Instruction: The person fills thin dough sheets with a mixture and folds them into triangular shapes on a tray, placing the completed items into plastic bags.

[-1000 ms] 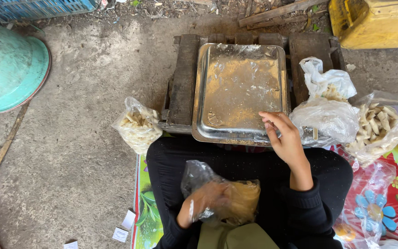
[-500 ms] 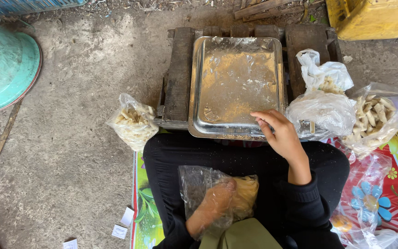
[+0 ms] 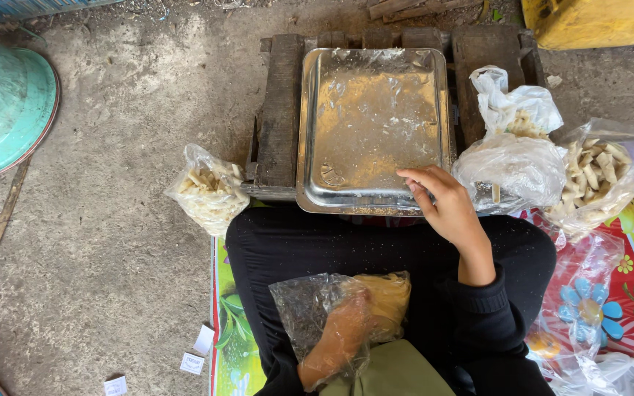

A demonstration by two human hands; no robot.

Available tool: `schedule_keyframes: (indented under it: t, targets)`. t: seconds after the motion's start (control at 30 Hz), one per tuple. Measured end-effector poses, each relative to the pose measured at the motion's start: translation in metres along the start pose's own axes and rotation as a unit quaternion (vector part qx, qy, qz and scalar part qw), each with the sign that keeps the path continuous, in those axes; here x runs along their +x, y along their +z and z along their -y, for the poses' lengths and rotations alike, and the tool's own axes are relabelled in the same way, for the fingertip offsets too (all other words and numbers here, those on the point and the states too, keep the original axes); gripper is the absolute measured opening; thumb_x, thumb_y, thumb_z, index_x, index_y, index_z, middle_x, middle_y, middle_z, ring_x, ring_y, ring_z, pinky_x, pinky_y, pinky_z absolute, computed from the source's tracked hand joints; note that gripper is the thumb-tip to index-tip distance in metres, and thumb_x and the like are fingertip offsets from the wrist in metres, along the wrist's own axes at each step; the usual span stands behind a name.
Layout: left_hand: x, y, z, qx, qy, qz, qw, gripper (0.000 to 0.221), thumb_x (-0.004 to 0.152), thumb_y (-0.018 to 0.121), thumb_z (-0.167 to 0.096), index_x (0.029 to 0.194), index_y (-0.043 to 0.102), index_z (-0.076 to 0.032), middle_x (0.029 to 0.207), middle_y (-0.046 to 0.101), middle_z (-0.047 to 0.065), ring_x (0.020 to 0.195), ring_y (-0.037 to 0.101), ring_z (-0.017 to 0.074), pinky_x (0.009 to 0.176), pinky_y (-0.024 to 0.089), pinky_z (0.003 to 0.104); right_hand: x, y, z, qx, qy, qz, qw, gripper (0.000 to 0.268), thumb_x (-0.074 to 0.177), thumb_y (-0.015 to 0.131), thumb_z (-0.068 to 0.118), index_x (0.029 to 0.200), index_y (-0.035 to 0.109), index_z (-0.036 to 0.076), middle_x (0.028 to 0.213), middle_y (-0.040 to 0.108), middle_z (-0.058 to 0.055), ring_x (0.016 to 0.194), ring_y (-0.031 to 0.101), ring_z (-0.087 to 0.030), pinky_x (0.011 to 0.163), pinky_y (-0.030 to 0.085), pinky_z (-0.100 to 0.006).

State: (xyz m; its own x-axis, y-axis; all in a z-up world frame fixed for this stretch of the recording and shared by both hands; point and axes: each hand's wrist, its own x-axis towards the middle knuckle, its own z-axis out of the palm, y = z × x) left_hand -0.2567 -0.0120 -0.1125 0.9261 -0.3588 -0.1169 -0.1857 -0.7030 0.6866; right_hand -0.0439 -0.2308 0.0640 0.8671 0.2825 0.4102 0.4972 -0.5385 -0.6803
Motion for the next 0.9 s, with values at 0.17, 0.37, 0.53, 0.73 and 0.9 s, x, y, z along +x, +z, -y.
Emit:
schedule_keyframes:
  t: [0.17,0.37,0.53,0.73,0.9]
  targets:
    - [0.014,-0.048,-0.041,-0.138,-0.111,0.123,0.976,0.039,0.094,0.071,-0.028,0.126,0.059,-0.009,0.109,0.07,0.013,0.1,0.067,0.0302,0.093,0.052,0.041,-0.002,-0.001,-0.004,-0.001,0.011,-0.002,1.0,0.029,0.097,0.067,0.003,0.125,0.071,0.009,0.097,0.071,-0.01,0.084,0.069,-0.022,0.076,0.055,-0.034]
    - [0.014,-0.123,-0.036,-0.184,0.163,0.024,0.969,0.033,0.094,0.073,-0.01,0.124,0.063,-0.002,0.112,0.069,0.016,0.095,0.067,0.0286,0.088,0.055,0.041,-0.001,0.0,-0.009,0.002,0.003,-0.002,1.0,0.029,0.097,0.067,0.003,0.125,0.071,0.009,0.099,0.072,-0.008,0.085,0.07,-0.02,0.076,0.056,-0.034]
    - [-0.004,-0.204,-0.009,-0.216,0.182,0.007,0.959,0.032,0.086,0.073,0.01,0.115,0.069,-0.004,0.106,0.072,0.01,0.096,0.074,0.0193,0.083,0.064,0.029,-0.001,-0.002,-0.006,0.0,0.025,0.005,1.0,0.03,0.096,0.067,0.003,0.125,0.072,0.01,0.095,0.071,-0.008,0.083,0.069,-0.021,0.075,0.056,-0.034]
    - [0.004,-0.298,-0.014,-0.198,0.228,-0.06,0.951,0.021,0.086,0.071,0.008,0.104,0.072,-0.003,0.107,0.072,0.009,0.099,0.071,0.0216,0.083,0.057,0.031,0.001,-0.002,-0.002,0.01,0.012,-0.004,1.0,0.029,0.095,0.066,0.003,0.123,0.071,0.009,0.101,0.072,-0.009,0.087,0.07,-0.023,0.077,0.055,-0.035]
    - [0.12,-0.291,-0.014,-0.319,0.206,-0.077,0.922,0.016,0.095,0.068,0.005,0.11,0.068,-0.001,0.111,0.069,0.01,0.102,0.069,0.0209,0.087,0.056,0.032,0.002,0.001,-0.006,-0.006,0.026,-0.003,1.0,0.029,0.093,0.066,0.002,0.12,0.073,0.01,0.096,0.07,-0.011,0.084,0.068,-0.026,0.076,0.054,-0.036]
